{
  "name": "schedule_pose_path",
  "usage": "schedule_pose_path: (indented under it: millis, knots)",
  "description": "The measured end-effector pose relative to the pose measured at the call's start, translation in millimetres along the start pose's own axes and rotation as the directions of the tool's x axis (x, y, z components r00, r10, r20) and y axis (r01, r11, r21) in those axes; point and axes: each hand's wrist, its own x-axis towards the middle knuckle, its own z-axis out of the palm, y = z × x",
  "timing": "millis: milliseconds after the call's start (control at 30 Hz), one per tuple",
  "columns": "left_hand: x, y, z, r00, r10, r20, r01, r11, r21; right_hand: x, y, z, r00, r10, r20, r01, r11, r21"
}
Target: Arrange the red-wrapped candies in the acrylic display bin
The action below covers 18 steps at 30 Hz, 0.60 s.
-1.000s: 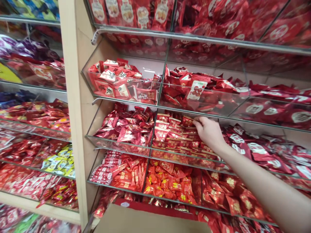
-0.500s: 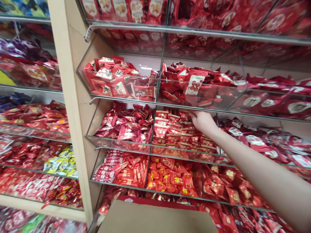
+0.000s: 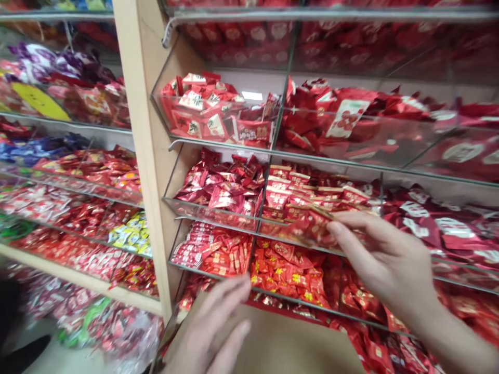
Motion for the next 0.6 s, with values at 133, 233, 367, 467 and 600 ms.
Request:
schedule_pose_path:
  millis: [133, 233, 367, 467, 600]
  knots:
    - [41.3, 23.7, 11.2, 0.994, -0.107, -0.014, 0.085, 0.857, -0.509, -40.3, -32.4, 8.7, 0.886, 0.384, 0.260, -0.458, 0.812, 0.363]
    - [52.9, 28.8, 23.5, 0.980, -0.196, -0.023, 0.140, 0.772, -0.620, -50.5, -32.2, 15.5, 0.767, 0.453, 0.455, -0.632, 0.658, 0.409]
    - [51.0, 25.0, 34.8, 0.988, -0.151, -0.046, 0.114, 0.883, -0.455, -49.0, -22.9, 21.0, 0.720, 0.420, 0.552, -0.667, 0.639, 0.384]
    - [49.0, 22.7, 39.4, 0.995, -0.028, -0.096, 0.000, 0.958, -0.286, -52.1, -18.9, 25.0, 0.677, 0.382, 0.629, -0.692, 0.621, 0.368]
    - [49.8, 20.4, 40.8, 0.981, 0.057, -0.188, -0.093, 0.978, -0.188, -63.7, -15.7, 28.3, 0.669, 0.445, 0.595, -0.729, 0.548, 0.410]
